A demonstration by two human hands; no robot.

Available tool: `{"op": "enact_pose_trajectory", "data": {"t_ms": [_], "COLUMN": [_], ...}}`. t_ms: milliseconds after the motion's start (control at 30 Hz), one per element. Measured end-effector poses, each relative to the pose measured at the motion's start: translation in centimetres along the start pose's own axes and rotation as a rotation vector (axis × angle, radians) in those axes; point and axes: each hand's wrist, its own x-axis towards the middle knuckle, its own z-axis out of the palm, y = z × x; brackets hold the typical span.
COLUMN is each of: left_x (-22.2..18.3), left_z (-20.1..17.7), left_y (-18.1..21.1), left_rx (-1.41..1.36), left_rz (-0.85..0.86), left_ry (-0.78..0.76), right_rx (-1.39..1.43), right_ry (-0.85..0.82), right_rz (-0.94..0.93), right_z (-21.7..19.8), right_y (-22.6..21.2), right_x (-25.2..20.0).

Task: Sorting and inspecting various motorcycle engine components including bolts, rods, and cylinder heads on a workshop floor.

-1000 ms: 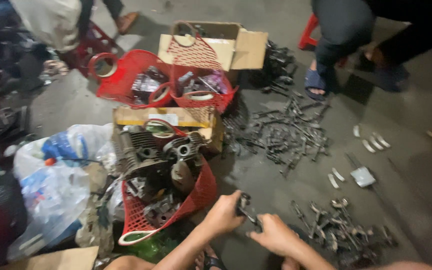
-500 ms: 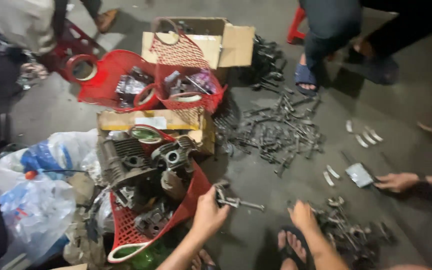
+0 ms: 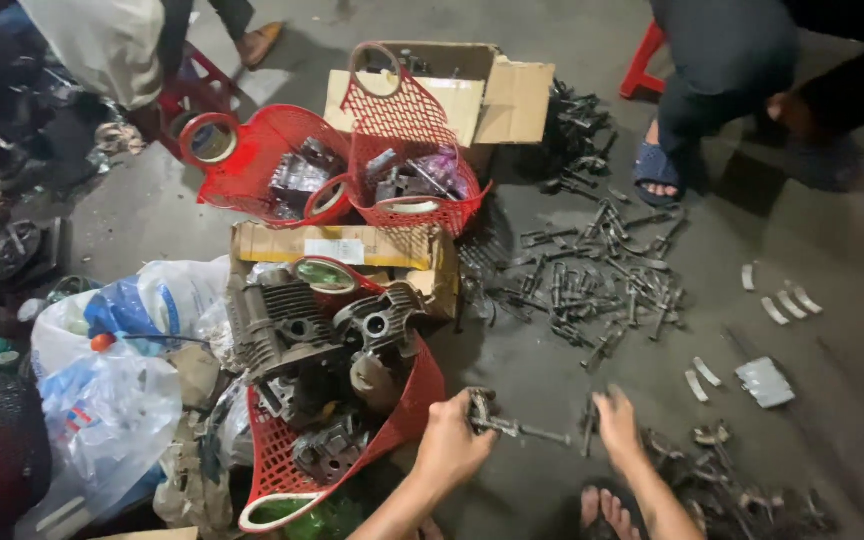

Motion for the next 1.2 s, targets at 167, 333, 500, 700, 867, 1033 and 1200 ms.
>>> {"op": "enact_pose_trajectory", "data": {"t_ms": [167,333,500,700,867,1033,1200], "left_x": [0.8,0.4,-0.4,-1.3,-1.4,-1.5,-1.8], "left_z": [-0.6,-0.1,-1.2,-1.6,-1.5,-1.8,-1.6], "left_y": [2.9,1.3,3.0,2.2,1.4,4.0,3.7], "left_rx": [0.06,-0.176,-0.608,-0.698,-0.713,-0.773,-0.716], "left_rz": [-0.27,-0.384,-0.657,-0.706,-0.754,-0.916,-0.826], "left_ry": [-0.022,-0.066,-0.353,-0.512,-0.606,-0.658,-0.63], "right_rx": [0.512,0.075,-0.215,-0.25,-0.221,-0.225,-0.174], "right_ry": [-0.196,-0.261,-0.204,-0.229,-0.278,-0.34,-0.273], "right_rz": [0.163,-0.164,-0.422,-0.739,-0.921,-0.939,-0.924], "right_z": [-5.8,-10.0,-9.6,-9.0,-9.1,-9.0,-8.6], "right_y": [-20.2,-33.6,-36.6,-37.5,-37.5,-37.3,-37.0], "right_x": [-0.2,-4.4,-6.7,-6.4,-5.4,-5.6,-6.0]}}
